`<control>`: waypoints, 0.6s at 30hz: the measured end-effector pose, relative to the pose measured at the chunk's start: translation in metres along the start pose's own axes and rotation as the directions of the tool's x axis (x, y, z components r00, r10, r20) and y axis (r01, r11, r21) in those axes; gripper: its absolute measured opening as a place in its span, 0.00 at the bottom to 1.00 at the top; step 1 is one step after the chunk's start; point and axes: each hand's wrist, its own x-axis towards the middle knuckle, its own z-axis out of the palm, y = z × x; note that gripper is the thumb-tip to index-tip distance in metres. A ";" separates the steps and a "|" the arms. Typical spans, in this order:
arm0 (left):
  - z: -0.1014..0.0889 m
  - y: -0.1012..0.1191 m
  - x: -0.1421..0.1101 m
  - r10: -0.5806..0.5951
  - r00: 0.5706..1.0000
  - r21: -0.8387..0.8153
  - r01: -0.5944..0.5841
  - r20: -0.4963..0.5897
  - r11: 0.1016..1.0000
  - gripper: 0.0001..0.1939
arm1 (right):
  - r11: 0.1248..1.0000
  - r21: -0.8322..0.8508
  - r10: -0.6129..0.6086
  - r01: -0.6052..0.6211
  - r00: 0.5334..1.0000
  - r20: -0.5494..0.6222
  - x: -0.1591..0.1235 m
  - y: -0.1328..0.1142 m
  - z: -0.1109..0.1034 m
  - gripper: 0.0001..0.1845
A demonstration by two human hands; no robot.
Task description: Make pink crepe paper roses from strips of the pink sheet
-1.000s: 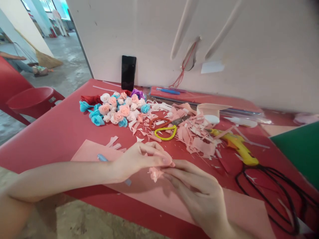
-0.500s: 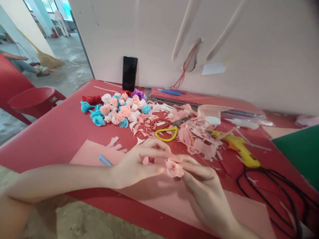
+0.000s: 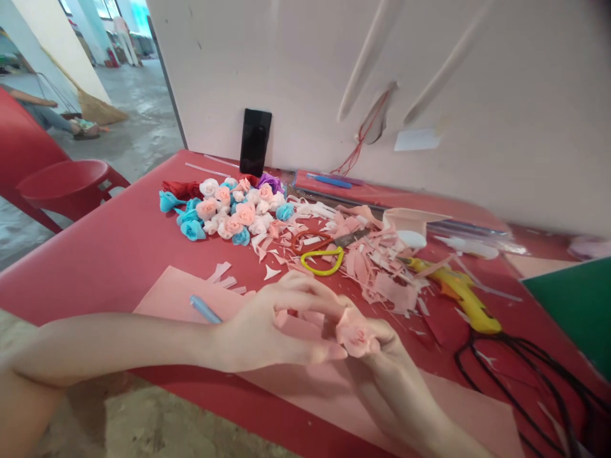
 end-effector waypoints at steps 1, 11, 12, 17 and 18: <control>0.000 0.000 0.000 0.012 1.000 0.027 -0.012 -0.005 1.000 0.08 | 1.000 0.007 0.008 -0.008 1.000 -0.004 0.000 0.000 0.000 0.09; -0.004 -0.003 0.001 0.172 0.984 0.248 -0.175 0.036 0.953 0.08 | 0.999 -0.042 -0.010 0.010 1.000 -0.006 0.001 0.000 0.001 0.05; -0.005 -0.004 0.001 0.175 0.984 0.246 -0.180 0.039 0.953 0.09 | 0.998 -0.057 0.004 -0.004 1.000 0.004 0.002 0.000 0.002 0.06; -0.004 -0.005 0.001 0.163 0.986 0.087 -0.165 0.031 0.982 0.11 | 0.999 -0.054 -0.007 0.007 1.000 0.008 0.002 0.000 0.001 0.07; -0.004 -0.005 0.001 0.164 0.986 0.038 -0.165 0.038 0.986 0.11 | 0.999 -0.048 -0.003 0.003 1.000 0.018 0.002 0.001 0.001 0.07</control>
